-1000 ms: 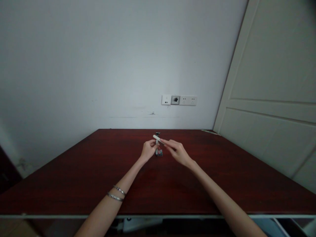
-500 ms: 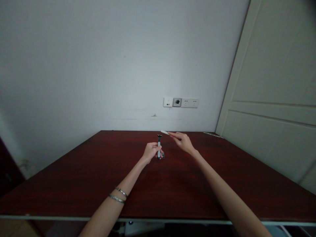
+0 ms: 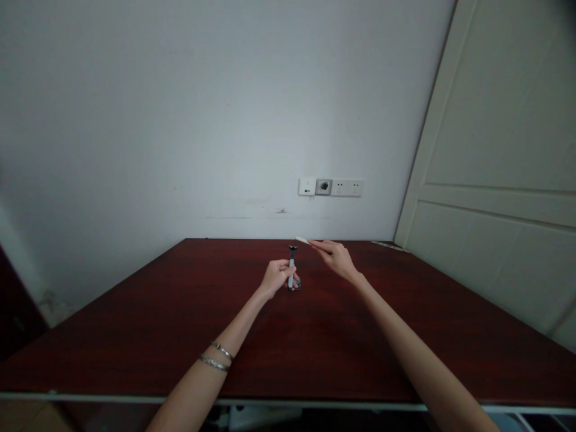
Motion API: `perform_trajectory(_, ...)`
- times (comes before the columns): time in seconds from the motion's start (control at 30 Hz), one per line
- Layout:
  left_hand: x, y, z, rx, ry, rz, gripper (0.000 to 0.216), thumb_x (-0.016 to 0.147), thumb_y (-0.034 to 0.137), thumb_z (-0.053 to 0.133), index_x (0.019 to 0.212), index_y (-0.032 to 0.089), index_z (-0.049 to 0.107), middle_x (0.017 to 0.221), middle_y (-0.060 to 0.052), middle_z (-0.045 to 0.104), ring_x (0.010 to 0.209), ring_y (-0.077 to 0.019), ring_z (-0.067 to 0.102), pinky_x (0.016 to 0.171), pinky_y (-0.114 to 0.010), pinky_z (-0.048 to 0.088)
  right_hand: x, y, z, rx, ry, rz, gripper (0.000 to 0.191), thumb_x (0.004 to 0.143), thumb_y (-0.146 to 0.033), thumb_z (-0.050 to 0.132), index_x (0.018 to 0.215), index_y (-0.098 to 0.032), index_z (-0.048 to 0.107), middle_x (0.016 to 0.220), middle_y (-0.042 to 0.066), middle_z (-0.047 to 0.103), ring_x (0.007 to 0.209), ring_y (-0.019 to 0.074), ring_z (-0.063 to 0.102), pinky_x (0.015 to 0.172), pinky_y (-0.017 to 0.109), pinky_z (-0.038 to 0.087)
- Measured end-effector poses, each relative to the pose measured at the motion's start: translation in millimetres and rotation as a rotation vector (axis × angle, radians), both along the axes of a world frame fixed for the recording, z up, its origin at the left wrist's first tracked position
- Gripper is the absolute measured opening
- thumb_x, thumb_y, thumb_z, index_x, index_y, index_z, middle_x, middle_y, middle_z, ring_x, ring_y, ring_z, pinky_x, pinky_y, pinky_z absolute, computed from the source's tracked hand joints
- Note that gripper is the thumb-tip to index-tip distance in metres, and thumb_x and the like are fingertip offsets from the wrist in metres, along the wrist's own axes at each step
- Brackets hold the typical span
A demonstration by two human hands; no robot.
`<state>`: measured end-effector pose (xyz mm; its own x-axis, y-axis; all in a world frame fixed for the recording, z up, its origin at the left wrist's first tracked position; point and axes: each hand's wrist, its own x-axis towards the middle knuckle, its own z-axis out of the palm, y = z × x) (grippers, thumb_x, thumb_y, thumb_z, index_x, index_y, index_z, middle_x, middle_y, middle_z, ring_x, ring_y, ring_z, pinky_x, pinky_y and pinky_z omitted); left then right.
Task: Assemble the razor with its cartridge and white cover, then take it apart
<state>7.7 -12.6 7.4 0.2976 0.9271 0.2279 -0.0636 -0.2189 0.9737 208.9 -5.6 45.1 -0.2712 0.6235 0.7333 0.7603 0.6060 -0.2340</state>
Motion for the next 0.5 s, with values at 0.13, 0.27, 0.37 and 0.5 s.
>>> perform_trajectory(0.13,-0.5,0.3,0.1,0.007,-0.002,-0.01,0.03,0.069,0.038,0.064,0.074,0.011,0.054,0.061,-0.005,0.063,0.043,-0.0135,0.059,0.038,-0.022,0.045,0.6,1.6,-3.1,-0.022,-0.019,0.128,0.032,0.088,-0.032,0.046,0.117,-0.027,0.06,0.077,0.003,0.065,0.063,0.0118,0.055,0.059,0.019,0.039)
perform_trajectory(0.27,-2.1,0.7,2.0,0.048,-0.04,-0.036,0.029,0.067,0.036,0.067,0.077,0.011,0.057,0.063,-0.005,0.064,0.048,-0.0144,0.061,0.044,-0.023,0.047,7.8,6.2,-3.1,-0.009,0.098,0.081,0.032,0.087,-0.033,0.047,0.113,-0.025,0.063,0.085,0.005,0.068,0.07,0.015,0.059,0.063,0.022,0.043)
perform_trajectory(0.37,-4.5,3.3,3.4,0.125,-0.07,-0.023,0.028,0.064,0.031,0.07,0.08,0.01,0.06,0.069,-0.007,0.067,0.058,-0.0165,0.064,0.055,-0.026,0.05,12.1,1.2,5.1,-0.018,0.168,0.167,0.033,0.085,-0.036,0.049,0.11,-0.021,0.065,0.09,0.006,0.07,0.073,0.0173,0.061,0.066,0.025,0.045)
perform_trajectory(0.5,-8.5,8.5,4.4,0.23,-0.062,0.05,0.027,0.062,0.026,0.07,0.082,0.008,0.065,0.075,-0.009,0.069,0.068,-0.0185,0.065,0.065,-0.028,0.049,7.7,-22.2,17.2,-0.054,0.121,0.295,0.033,0.086,-0.037,0.049,0.11,-0.021,0.065,0.089,0.006,0.07,0.07,0.0158,0.06,0.065,0.026,0.045)
